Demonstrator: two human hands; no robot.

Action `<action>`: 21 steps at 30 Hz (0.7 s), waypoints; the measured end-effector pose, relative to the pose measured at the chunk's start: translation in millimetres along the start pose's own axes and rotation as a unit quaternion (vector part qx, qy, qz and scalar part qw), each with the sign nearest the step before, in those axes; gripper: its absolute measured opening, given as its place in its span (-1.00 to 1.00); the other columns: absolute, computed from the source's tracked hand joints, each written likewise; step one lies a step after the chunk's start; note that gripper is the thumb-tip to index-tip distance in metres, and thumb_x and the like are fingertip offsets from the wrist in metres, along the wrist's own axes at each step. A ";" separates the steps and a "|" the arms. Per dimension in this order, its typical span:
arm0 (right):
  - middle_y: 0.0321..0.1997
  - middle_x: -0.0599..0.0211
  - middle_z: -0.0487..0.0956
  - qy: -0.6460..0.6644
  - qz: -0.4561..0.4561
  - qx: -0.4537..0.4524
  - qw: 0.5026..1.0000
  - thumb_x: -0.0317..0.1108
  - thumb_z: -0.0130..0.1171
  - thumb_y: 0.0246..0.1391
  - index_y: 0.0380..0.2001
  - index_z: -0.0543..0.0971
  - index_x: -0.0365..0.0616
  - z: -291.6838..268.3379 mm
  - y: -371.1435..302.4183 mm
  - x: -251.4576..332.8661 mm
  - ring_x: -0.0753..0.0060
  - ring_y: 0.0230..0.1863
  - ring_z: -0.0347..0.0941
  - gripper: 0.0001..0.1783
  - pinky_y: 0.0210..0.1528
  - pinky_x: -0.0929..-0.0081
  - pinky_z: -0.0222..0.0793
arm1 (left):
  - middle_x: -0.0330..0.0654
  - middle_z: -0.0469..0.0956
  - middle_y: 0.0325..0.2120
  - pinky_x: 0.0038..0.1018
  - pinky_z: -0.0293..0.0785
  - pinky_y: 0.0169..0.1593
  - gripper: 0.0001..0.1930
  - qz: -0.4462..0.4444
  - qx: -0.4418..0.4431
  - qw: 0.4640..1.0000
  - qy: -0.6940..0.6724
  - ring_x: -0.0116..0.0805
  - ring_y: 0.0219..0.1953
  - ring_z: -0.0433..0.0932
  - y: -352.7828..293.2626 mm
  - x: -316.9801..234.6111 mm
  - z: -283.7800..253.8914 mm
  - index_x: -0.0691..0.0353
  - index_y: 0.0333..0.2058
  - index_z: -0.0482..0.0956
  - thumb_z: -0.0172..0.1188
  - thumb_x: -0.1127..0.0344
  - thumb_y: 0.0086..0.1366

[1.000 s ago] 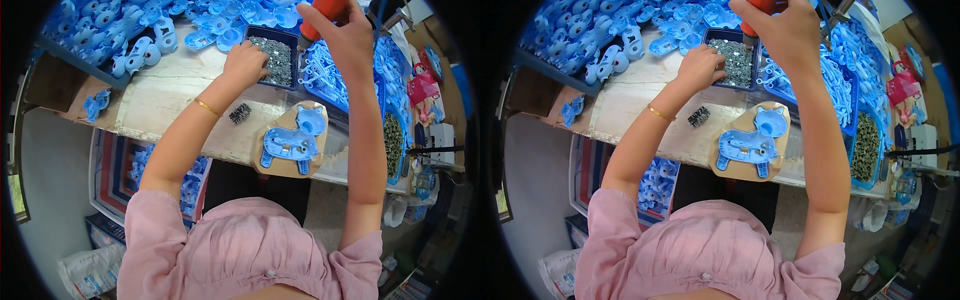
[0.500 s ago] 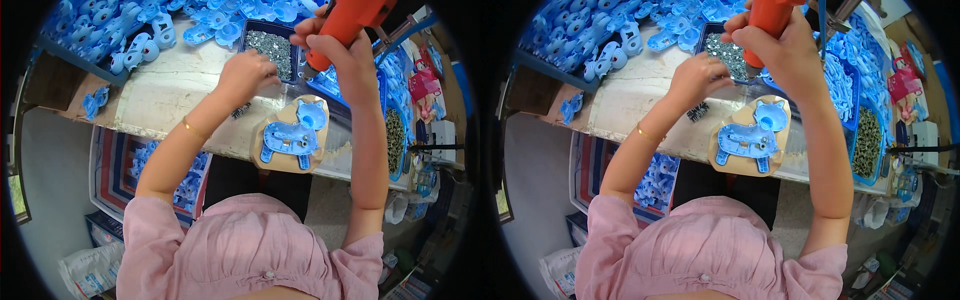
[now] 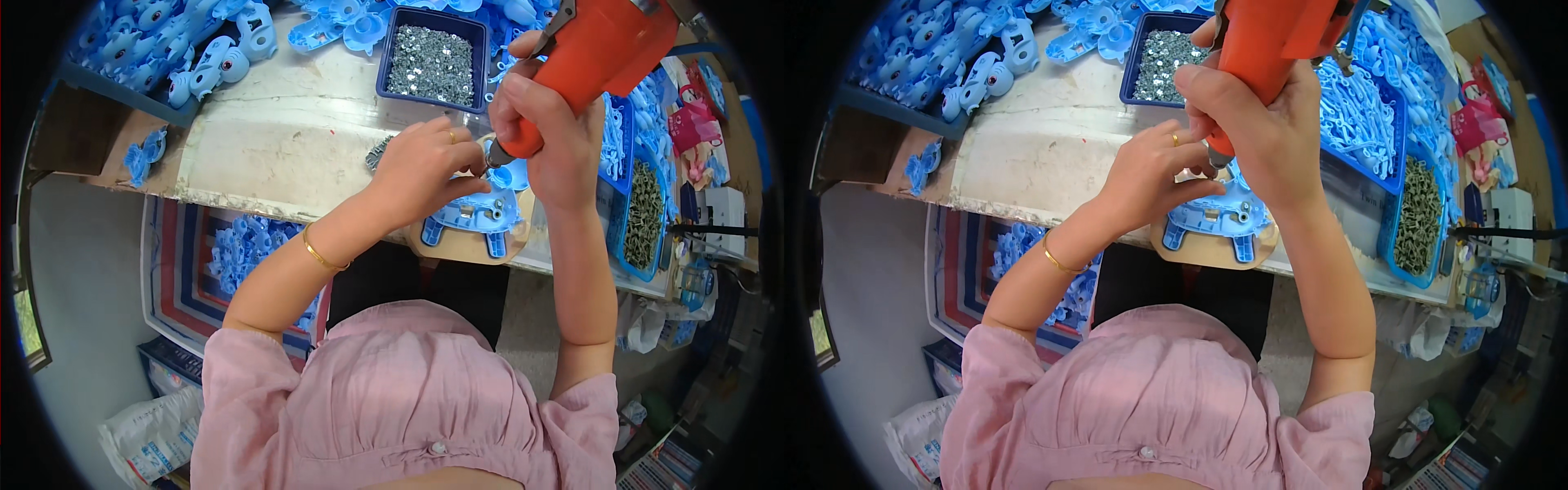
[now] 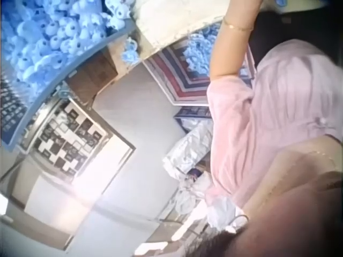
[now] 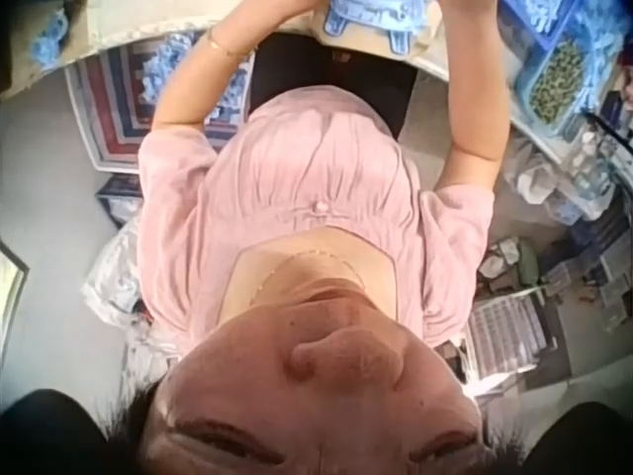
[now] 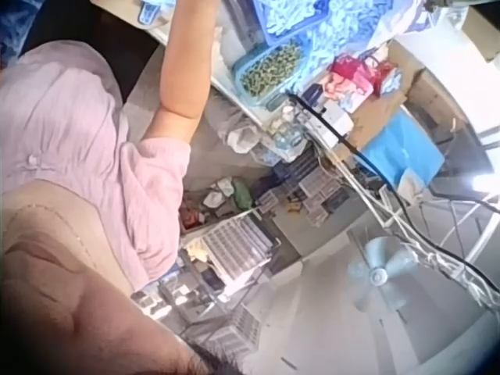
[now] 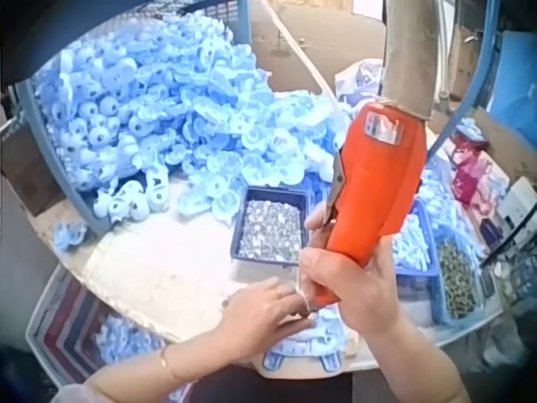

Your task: Assembling blue plastic toy components at a factory workbench using a pneumatic screwdriver and manual assembly.

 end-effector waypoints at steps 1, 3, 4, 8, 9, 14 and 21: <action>-0.56 0.38 0.46 0.000 0.001 0.000 1.000 -0.41 0.16 0.11 0.00 0.43 -0.28 -0.1 -0.7 -0.5 0.57 -0.61 0.34 -0.62 -0.53 0.56 0.24 | -0.34 0.52 -0.47 -0.29 0.45 -0.23 -0.77 -0.001 0.001 1.000 -0.001 -0.25 -0.29 0.50 -0.2 -0.2 0.6 0.07 -0.46 0.61 0.45 0.12 0.04; -0.56 0.38 0.46 -0.002 -0.011 0.004 1.000 -0.41 0.15 0.11 0.00 0.43 -0.29 0.1 -1.6 -0.3 0.57 -0.61 0.34 -0.62 -0.52 0.56 0.24 | -0.34 0.51 -0.46 -0.30 0.44 -0.22 -0.77 0.006 0.005 1.000 0.009 -0.26 -0.28 0.51 -0.5 -1.2 2.1 0.07 -0.45 0.61 0.44 0.12 0.05; -0.56 0.38 0.46 -0.002 -0.010 0.003 1.000 -0.41 0.15 0.11 0.00 0.43 -0.29 -0.4 -2.0 -0.1 0.57 -0.61 0.34 -0.62 -0.52 0.56 0.24 | -0.34 0.51 -0.46 -0.30 0.44 -0.22 -0.77 0.006 0.005 1.000 0.008 -0.26 -0.28 0.51 -0.1 -1.5 2.7 0.07 -0.45 0.61 0.44 0.12 0.05; -0.56 0.37 0.46 -0.023 -0.009 0.008 1.000 -0.42 0.13 0.10 -0.01 0.42 -0.29 -0.6 -3.3 1.8 0.57 -0.61 0.35 -0.62 -0.52 0.57 0.25 | -0.34 0.51 -0.46 -0.31 0.44 -0.21 -0.79 0.012 0.010 1.000 -0.007 -0.26 -0.27 0.52 -0.7 -4.7 3.0 0.08 -0.44 0.61 0.43 0.15 0.07; -0.56 0.37 0.46 -0.023 -0.007 0.009 1.000 -0.43 0.13 0.09 -0.01 0.42 -0.30 -0.5 -3.9 1.7 0.57 -0.61 0.35 -0.62 -0.52 0.57 0.25 | -0.34 0.52 -0.45 -0.31 0.44 -0.20 -0.80 0.008 0.015 1.000 -0.011 -0.26 -0.26 0.52 -1.4 -5.3 2.7 0.08 -0.43 0.62 0.43 0.16 0.07; -0.57 0.37 0.45 -0.006 0.004 0.025 1.000 -0.44 0.13 0.08 -0.02 0.42 -0.30 -1.4 -7.3 -0.7 0.56 -0.62 0.34 -0.63 -0.53 0.57 0.25 | -0.31 0.53 -0.44 -0.30 0.47 -0.16 -0.83 -0.002 0.043 0.998 -0.046 -0.24 -0.24 0.53 -2.9 -8.6 1.7 0.10 -0.43 0.63 0.42 0.22 0.08; -0.57 0.34 0.45 -0.026 0.037 0.035 0.998 -0.47 0.13 0.06 -0.04 0.41 -0.32 6.2 -20.5 -7.8 0.56 -0.64 0.32 -0.64 -0.55 0.56 0.24 | -0.23 0.56 -0.24 -0.25 0.48 -0.08 -0.48 0.007 0.063 0.997 -0.034 -0.14 -0.11 0.51 -11.5 -2.8 -0.4 0.15 -0.10 0.53 0.51 0.14 -0.03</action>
Point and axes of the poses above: each hand's wrist, its own y-axis towards the middle knuckle, its own z-axis out of the palm, x = y × z, the point moved 4 cm from there along y, towards the middle knuckle
